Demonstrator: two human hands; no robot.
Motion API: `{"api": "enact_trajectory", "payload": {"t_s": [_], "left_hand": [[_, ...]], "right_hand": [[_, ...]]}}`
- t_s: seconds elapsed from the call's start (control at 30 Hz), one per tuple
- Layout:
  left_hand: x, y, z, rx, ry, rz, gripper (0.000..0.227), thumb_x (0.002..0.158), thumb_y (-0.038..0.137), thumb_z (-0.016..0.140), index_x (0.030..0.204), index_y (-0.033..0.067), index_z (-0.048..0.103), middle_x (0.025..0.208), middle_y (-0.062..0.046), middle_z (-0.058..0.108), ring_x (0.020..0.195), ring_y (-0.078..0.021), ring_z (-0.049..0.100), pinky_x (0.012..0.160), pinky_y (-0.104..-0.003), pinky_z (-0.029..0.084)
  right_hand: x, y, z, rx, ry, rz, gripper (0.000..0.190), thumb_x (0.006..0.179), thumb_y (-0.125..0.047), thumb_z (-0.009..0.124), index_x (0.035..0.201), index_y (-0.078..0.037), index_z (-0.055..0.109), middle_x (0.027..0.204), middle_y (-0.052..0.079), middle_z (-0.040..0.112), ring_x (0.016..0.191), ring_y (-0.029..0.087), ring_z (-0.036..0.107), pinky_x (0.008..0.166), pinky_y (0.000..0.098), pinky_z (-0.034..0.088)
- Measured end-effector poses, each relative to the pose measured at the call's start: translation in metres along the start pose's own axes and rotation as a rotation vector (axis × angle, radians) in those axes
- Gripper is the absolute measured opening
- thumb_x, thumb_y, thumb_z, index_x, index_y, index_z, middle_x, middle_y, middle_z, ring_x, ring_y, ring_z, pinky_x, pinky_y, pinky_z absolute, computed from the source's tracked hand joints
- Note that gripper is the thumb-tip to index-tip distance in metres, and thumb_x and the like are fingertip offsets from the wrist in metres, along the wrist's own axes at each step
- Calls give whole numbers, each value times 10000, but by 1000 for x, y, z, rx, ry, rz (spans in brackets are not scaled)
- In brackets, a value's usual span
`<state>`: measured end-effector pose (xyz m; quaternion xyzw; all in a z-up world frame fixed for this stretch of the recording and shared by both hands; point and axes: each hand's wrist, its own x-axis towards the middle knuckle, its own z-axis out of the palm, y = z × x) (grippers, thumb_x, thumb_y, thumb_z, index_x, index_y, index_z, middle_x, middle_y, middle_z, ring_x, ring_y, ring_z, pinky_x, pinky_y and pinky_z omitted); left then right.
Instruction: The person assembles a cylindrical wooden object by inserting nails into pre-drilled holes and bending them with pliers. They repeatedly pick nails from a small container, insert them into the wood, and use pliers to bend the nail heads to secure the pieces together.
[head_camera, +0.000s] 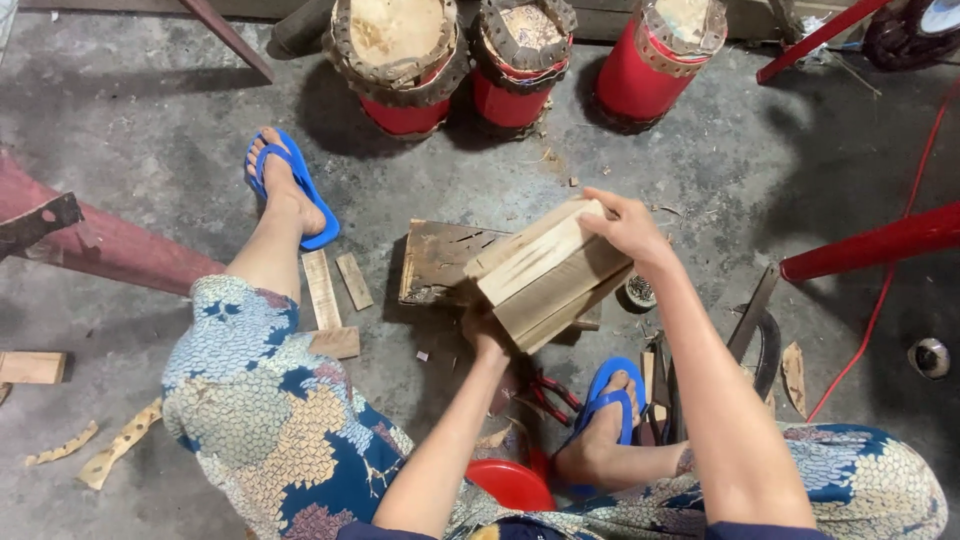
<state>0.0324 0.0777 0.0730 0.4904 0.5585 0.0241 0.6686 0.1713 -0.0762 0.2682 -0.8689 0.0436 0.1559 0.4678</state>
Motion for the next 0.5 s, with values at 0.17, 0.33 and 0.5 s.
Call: {"api": "enact_trajectory", "payload": {"t_s": [0.17, 0.33, 0.5], "left_hand": [[32, -56, 20, -302, 70, -154, 245, 869, 331, 764, 1008, 130, 776, 936, -91, 748, 892, -242, 726, 728, -379, 573], [29, -89, 26, -428, 135, -292, 315, 952, 329, 706, 1131, 70, 715, 1046, -115, 703, 1007, -246, 713, 762, -323, 584], [-22, -34, 30, -17, 71, -277, 390, 919, 81, 687, 1277, -70, 659, 1173, -254, 694, 1188, -386, 671, 919, -404, 592]], "right_hand": [[32, -20, 14, -326, -84, -65, 453, 846, -409, 769, 1293, -395, 700, 1287, 75, 672, 1278, 341, 585, 1096, 486, 440], [61, -14, 43, -569, -128, -247, 439, 861, -378, 753, 1296, -368, 701, 1153, 131, 703, 1175, 415, 638, 1026, 537, 493], [62, -29, 74, -770, -79, -302, 450, 862, -374, 727, 1309, -380, 675, 1133, 45, 722, 1124, 357, 665, 1021, 569, 459]]}}
